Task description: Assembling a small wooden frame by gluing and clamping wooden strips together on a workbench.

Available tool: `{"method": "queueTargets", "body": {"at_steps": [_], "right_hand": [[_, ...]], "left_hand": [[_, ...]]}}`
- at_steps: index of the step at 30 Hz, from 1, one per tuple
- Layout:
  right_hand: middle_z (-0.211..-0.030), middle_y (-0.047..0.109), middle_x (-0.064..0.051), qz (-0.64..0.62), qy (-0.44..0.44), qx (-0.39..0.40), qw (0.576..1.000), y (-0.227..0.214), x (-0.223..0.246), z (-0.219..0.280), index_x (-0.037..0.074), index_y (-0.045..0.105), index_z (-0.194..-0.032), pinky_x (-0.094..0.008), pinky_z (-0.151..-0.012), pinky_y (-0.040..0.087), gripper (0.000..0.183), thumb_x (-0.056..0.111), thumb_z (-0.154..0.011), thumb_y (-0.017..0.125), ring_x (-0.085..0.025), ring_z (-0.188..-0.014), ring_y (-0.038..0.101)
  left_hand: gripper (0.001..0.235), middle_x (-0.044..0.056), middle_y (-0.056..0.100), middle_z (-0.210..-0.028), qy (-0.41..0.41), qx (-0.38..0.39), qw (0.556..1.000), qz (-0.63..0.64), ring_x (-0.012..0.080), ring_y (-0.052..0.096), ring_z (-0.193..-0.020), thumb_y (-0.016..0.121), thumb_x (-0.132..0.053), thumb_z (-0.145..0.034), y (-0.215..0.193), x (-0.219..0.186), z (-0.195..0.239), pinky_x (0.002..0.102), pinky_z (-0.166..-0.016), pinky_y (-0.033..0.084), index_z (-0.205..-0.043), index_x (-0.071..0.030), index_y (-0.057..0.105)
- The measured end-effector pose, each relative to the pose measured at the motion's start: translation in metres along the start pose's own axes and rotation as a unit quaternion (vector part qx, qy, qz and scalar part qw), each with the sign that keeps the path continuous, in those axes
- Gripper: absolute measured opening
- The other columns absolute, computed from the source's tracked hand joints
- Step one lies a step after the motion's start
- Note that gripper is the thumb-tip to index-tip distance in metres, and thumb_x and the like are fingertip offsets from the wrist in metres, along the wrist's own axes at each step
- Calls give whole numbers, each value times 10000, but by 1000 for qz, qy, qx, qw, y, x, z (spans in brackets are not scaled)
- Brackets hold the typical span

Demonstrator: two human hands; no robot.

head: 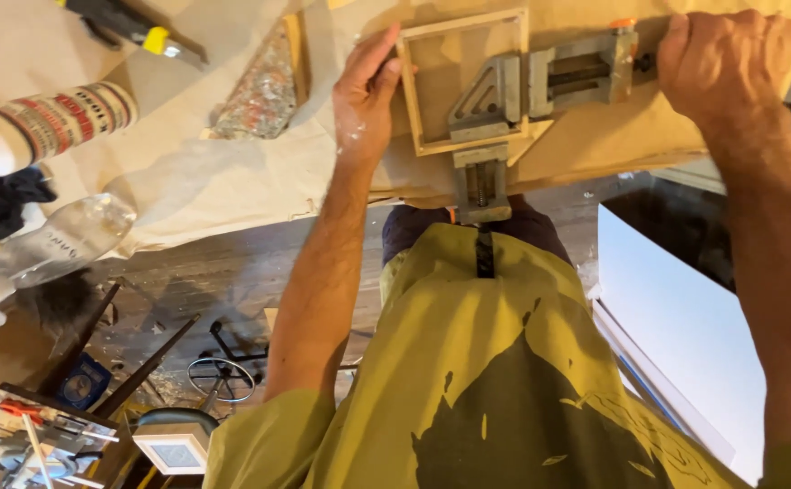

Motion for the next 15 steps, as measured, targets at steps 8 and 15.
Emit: {"method": "queueTargets", "body": {"at_steps": [8, 15], "right_hand": [[-1085, 665, -173, -210, 3, -138, 968, -87, 9, 15, -17, 643, -1241, -482, -746, 491, 152, 116, -1168, 640, -396, -892, 659], [-1153, 601, -113, -591, 373, -132, 703, -46, 39, 135, 102, 491, -1262, -336, -808, 539, 435, 482, -1154, 309, -211, -1008, 646]], "left_hand": [[491, 141, 425, -1648, -64, 19, 994, 87, 275, 530, -1341, 517, -52, -1167, -11, -17, 14, 405, -1112, 629, -1611, -197, 363], [435, 236, 678, -1239, -216, -83, 972, 39, 277, 739, -921, 555, -110, -1065, -40, -50, 59, 364, -814, 686, -1470, 33, 483]]}}
Point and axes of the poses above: each hand's wrist, its own z-axis away from the middle knuckle, its own y-axis out of the palm, x = y × z, the point moved 2 cm from there along -z, towards the middle knuckle
